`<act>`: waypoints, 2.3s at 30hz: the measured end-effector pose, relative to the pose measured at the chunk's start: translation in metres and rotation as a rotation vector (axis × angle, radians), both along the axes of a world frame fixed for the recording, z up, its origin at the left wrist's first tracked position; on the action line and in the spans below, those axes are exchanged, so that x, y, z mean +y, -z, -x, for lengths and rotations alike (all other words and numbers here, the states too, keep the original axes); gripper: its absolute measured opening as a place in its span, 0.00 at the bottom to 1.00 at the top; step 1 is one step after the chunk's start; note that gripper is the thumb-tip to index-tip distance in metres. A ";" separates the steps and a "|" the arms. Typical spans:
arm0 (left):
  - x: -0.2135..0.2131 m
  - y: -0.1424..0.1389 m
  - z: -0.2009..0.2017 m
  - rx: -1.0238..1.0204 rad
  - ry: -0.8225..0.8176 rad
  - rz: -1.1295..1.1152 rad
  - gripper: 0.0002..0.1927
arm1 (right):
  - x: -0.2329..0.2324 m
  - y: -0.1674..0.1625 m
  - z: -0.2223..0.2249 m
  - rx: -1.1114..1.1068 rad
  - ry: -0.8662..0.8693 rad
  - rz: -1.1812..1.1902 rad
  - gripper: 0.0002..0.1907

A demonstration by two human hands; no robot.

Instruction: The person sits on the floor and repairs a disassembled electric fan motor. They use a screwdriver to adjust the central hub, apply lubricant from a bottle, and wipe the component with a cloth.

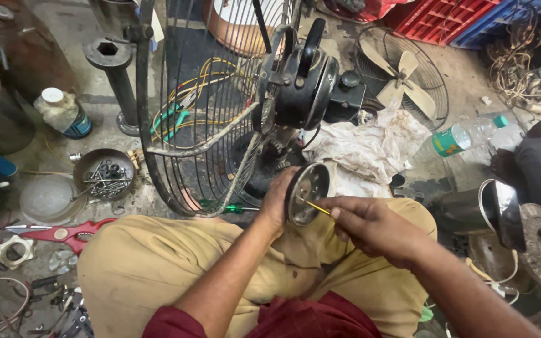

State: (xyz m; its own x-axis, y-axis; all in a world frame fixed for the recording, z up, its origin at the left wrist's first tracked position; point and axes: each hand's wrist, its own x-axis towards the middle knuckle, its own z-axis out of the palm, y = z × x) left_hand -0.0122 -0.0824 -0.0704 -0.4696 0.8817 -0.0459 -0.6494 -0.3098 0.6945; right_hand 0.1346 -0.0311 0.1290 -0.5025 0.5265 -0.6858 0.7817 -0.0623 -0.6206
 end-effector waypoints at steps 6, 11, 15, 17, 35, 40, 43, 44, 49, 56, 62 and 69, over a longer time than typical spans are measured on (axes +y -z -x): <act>0.003 -0.004 -0.006 -0.257 0.072 -0.027 0.19 | -0.016 -0.007 0.003 0.157 -0.541 -0.586 0.22; 0.002 -0.008 -0.008 -0.585 0.199 -0.056 0.20 | -0.026 -0.033 0.011 0.203 -0.529 -0.759 0.21; 0.001 -0.009 -0.008 -0.552 0.176 -0.071 0.20 | -0.031 -0.039 0.020 0.125 -0.508 -0.732 0.21; 0.002 -0.009 -0.008 -0.564 0.192 -0.080 0.19 | -0.033 -0.038 0.022 -0.152 -0.488 -0.676 0.22; 0.001 -0.015 -0.008 -0.454 0.136 -0.072 0.16 | -0.027 -0.021 0.016 0.123 -0.491 -0.679 0.20; -0.004 -0.025 0.000 -0.159 0.038 -0.047 0.14 | -0.023 -0.025 0.019 0.151 -0.583 -0.671 0.19; -0.007 -0.029 0.005 -0.084 0.002 -0.002 0.14 | -0.018 -0.016 0.012 -0.221 -0.498 -0.673 0.22; -0.009 -0.029 0.005 -0.048 -0.017 -0.009 0.14 | -0.015 -0.011 0.009 -0.113 -0.498 -0.693 0.21; -0.009 -0.025 0.005 -0.021 -0.019 0.014 0.13 | 0.008 0.016 0.006 0.114 -0.215 -0.074 0.19; -0.004 -0.019 0.007 -0.160 -0.022 0.044 0.12 | -0.006 0.003 0.016 -0.295 -1.059 -1.131 0.27; 0.000 -0.012 0.008 -0.102 -0.062 0.053 0.15 | -0.011 -0.028 0.039 -0.012 -0.610 -0.792 0.15; 0.002 -0.005 0.001 -0.201 -0.047 0.047 0.16 | -0.016 -0.042 0.043 -0.164 -0.670 -0.894 0.15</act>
State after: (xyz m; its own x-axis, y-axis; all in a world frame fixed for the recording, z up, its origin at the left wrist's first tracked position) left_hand -0.0132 -0.0802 -0.0655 -0.4873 0.8537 -0.1836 -0.7621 -0.3132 0.5667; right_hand 0.0918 -0.0476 0.1710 -0.8067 0.5196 -0.2816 0.5667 0.8152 -0.1193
